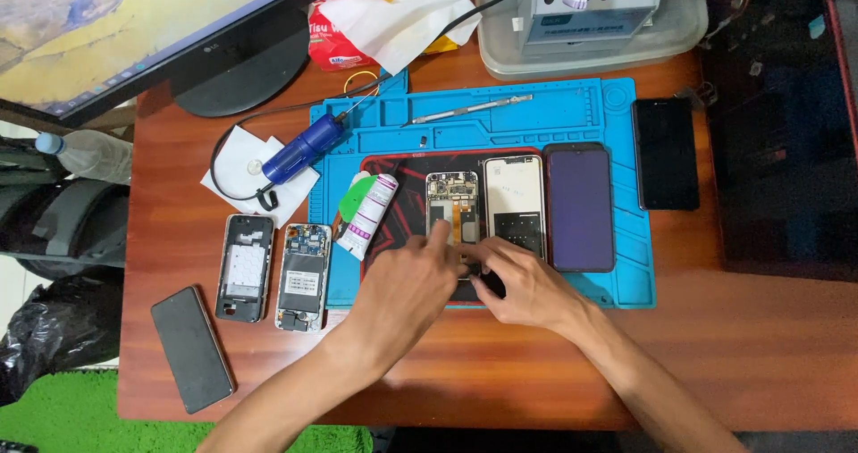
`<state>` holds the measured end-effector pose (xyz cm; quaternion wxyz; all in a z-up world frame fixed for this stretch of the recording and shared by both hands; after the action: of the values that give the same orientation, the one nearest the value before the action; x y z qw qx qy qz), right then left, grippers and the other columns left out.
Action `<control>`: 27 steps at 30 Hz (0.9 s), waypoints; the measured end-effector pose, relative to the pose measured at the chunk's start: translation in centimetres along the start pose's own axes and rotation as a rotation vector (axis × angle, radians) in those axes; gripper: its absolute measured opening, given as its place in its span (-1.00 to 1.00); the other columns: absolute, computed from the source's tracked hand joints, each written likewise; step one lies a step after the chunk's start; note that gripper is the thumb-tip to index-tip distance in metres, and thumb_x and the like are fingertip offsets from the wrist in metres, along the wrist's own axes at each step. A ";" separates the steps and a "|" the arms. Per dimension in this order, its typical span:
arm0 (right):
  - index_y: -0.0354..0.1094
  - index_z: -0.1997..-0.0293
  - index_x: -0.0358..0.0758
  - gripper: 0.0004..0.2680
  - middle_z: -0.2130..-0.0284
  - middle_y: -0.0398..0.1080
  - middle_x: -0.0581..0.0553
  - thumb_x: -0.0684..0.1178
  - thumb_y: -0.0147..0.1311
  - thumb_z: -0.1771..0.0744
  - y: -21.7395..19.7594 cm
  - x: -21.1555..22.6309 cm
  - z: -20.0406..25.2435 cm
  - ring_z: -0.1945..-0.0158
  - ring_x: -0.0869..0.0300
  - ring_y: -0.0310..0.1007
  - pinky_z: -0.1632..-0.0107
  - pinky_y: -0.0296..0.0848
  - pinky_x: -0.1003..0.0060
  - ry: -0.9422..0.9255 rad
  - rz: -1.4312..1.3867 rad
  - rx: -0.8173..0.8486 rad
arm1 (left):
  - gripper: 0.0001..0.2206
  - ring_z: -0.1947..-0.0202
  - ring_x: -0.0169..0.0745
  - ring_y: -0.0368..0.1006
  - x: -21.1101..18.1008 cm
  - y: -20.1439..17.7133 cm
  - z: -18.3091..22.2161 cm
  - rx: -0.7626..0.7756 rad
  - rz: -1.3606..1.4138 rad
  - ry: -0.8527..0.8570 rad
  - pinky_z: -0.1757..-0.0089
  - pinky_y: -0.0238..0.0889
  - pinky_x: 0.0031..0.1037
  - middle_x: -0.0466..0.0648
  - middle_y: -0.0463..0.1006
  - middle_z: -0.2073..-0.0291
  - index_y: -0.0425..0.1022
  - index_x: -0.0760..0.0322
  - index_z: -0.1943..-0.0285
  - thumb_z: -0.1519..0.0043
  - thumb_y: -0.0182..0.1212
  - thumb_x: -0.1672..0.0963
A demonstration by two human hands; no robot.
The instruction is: Repairing a mobile phone by screwing and unscrewing internal components on a technician's workbench.
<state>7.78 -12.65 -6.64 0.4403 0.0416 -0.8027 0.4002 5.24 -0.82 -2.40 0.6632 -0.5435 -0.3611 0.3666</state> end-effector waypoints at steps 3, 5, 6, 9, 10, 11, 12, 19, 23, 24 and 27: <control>0.39 0.12 -0.16 -0.84 0.40 0.35 -0.03 -0.27 0.13 -0.27 0.1 -0.5 0.1 0.32 0.09 0.51 0.26 0.56 0.24 0.012 -0.034 0.007 | -0.78 0.40 -0.02 0.54 -0.6 -4.8 -0.3 0.040 0.040 0.103 0.55 0.46 -0.25 0.00 0.24 0.06 0.44 0.31 0.02 -0.18 0.30 0.22; 0.40 0.11 -0.22 -0.85 0.41 0.37 -0.08 -0.27 0.14 -0.28 0.2 -0.6 0.3 0.34 0.06 0.51 0.28 0.56 0.22 0.020 -0.024 0.006 | -0.82 0.39 -0.06 0.55 -0.9 -3.4 -0.8 0.050 -0.007 0.049 0.56 0.44 -0.30 -0.01 0.26 0.09 0.47 0.30 0.09 -0.17 0.33 0.20; 0.41 0.11 -0.27 -0.86 0.41 0.38 -0.13 -0.27 0.14 -0.29 0.3 -0.8 0.3 0.35 0.04 0.51 0.30 0.55 0.20 0.026 -0.012 0.003 | -0.85 0.38 -0.10 0.55 -0.8 -2.7 -1.0 0.058 -0.056 -0.003 0.58 0.41 -0.35 -0.02 0.29 0.12 0.50 0.29 0.16 -0.15 0.35 0.18; 0.40 0.20 -0.25 -0.92 0.45 0.33 -0.09 -0.23 0.17 -0.29 1.1 -1.9 0.9 0.38 0.06 0.48 0.32 0.53 0.25 0.042 0.024 0.002 | -0.82 0.39 -0.18 0.52 -1.4 -1.3 -0.7 0.046 -0.099 0.065 0.59 0.40 -0.40 -0.10 0.31 0.15 0.53 0.21 0.16 -0.09 0.36 0.19; 0.40 0.20 -0.25 -0.92 0.45 0.33 -0.09 -0.23 0.17 -0.29 1.1 -1.9 0.9 0.38 0.06 0.48 0.32 0.53 0.25 0.042 0.024 0.003 | -0.82 0.39 -0.18 0.52 -1.5 -1.5 -0.7 0.045 -0.099 0.064 0.59 0.40 -0.40 -0.10 0.31 0.15 0.53 0.21 0.16 -0.09 0.36 0.19; 0.39 0.24 -0.28 -0.93 0.47 0.35 -0.14 -0.23 0.18 -0.28 1.1 -2.0 0.9 0.39 0.01 0.50 0.35 0.54 0.21 0.057 0.021 0.003 | -0.84 0.39 -0.17 0.51 -1.5 -1.9 -0.8 0.020 -0.109 0.038 0.60 0.38 -0.40 -0.09 0.27 0.15 0.54 0.22 0.15 -0.11 0.33 0.20; 0.39 0.28 -0.31 -0.94 0.50 0.36 -0.18 -0.24 0.19 -0.27 1.1 -2.0 0.9 0.40 -0.04 0.51 0.38 0.55 0.17 0.073 0.015 0.005 | -0.86 0.39 -0.17 0.50 -1.5 -2.3 -0.9 -0.001 -0.117 0.010 0.61 0.35 -0.40 -0.08 0.24 0.14 0.56 0.22 0.15 -0.13 0.30 0.20; 0.38 0.29 -0.15 -0.88 0.45 0.36 -0.05 -0.29 0.11 -0.25 0.3 -1.3 0.8 0.37 0.02 0.51 0.33 0.55 0.22 -0.028 -0.021 -0.055 | -0.87 0.46 -0.18 0.46 -2.2 -1.8 -0.9 -0.030 -0.112 0.071 0.65 0.30 -0.39 -0.07 0.24 0.17 0.52 0.28 0.14 -0.15 0.25 0.23; 0.41 0.30 -0.20 -0.94 0.42 0.36 -0.06 -0.24 0.13 -0.26 0.5 -1.3 1.0 0.28 0.02 0.50 0.35 0.52 0.27 -0.150 0.228 -0.092 | -0.93 0.44 -0.22 0.47 -1.9 0.6 -1.0 -0.001 -0.182 0.033 0.62 0.27 -0.49 -0.03 0.32 0.19 0.57 0.29 0.23 -0.15 0.24 0.21; 0.41 0.35 -0.21 -0.94 0.46 0.34 -0.05 -0.27 0.09 -0.25 0.4 -1.1 0.9 0.30 0.04 0.47 0.38 0.50 0.29 -0.186 0.252 -0.096 | -0.93 0.47 -0.19 0.48 -2.1 1.0 -1.1 0.009 -0.150 0.082 0.62 0.27 -0.46 -0.01 0.33 0.19 0.57 0.29 0.23 -0.15 0.23 0.24; 0.39 0.44 -0.23 -0.91 0.51 0.32 -0.08 -0.32 0.07 -0.21 1.2 -2.4 1.9 0.33 0.02 0.44 0.40 0.50 0.27 -0.205 0.256 -0.119 | -0.90 0.45 -0.16 0.48 -1.9 -1.5 -1.1 0.009 -0.145 0.075 0.63 0.32 -0.43 -0.02 0.25 0.16 0.54 0.32 0.15 -0.19 0.20 0.25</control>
<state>7.42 -13.82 -9.71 0.3031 -0.0466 -0.8644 0.3984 5.42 -3.24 -1.22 0.7035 -0.5263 -0.3728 0.2983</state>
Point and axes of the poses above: each hand's wrist, its own z-axis away from the middle knuckle, its own y-axis out of the palm, x = y × z, the point moved 6 cm from there along -z, towards the middle knuckle
